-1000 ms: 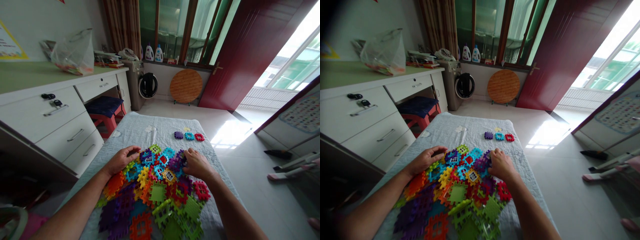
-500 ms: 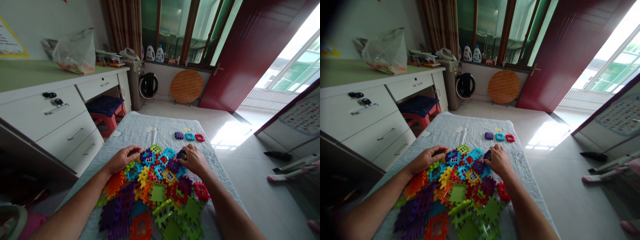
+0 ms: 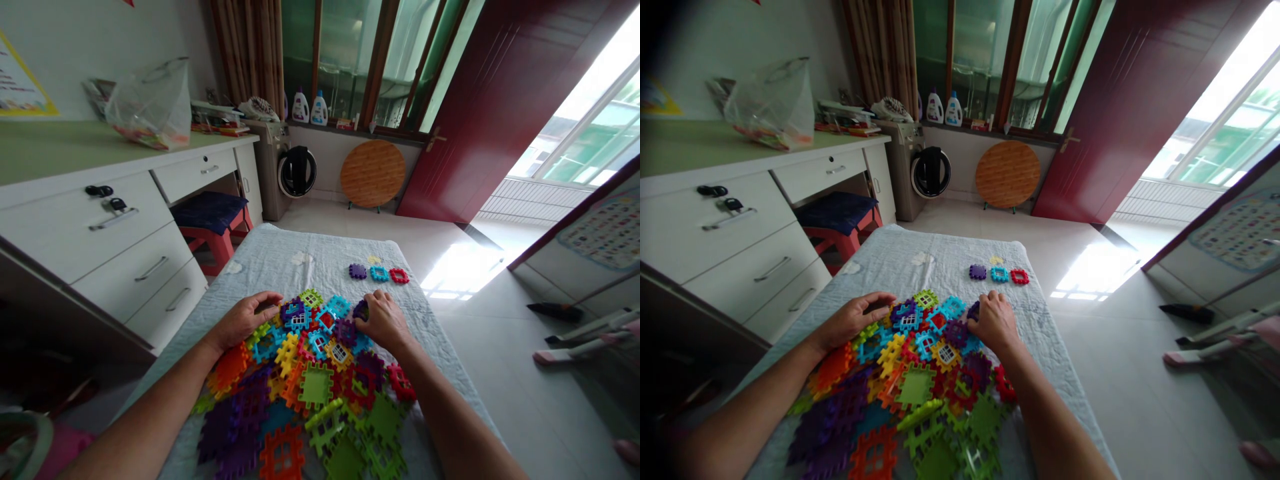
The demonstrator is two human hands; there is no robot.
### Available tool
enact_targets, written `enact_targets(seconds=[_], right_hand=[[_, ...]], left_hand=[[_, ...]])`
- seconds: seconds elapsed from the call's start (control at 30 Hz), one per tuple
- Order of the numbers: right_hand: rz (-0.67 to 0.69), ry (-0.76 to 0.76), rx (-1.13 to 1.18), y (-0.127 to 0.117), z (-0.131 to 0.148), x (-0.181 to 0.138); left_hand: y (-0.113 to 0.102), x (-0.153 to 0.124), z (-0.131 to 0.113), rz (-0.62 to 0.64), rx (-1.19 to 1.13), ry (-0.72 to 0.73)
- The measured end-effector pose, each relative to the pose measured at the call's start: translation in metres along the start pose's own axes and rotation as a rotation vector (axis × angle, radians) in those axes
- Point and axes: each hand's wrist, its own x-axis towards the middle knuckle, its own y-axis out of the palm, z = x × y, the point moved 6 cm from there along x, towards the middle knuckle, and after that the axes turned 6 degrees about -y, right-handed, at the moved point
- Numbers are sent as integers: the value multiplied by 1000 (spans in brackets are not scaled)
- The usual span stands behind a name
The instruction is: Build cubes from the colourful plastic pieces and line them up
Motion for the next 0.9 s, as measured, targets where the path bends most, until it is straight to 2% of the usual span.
enact_targets(seconds=[0.27,0.4,0.9], right_hand=[[-71,-34,30,-3,0,4],[-11,-51,62,3,-1,8],[28,-52,109,6,-5,11]], left_hand=[[0,0,0,6,3,-1],[0,1,1,-3,-14,-12],[-2,1,2,-24,6,13]])
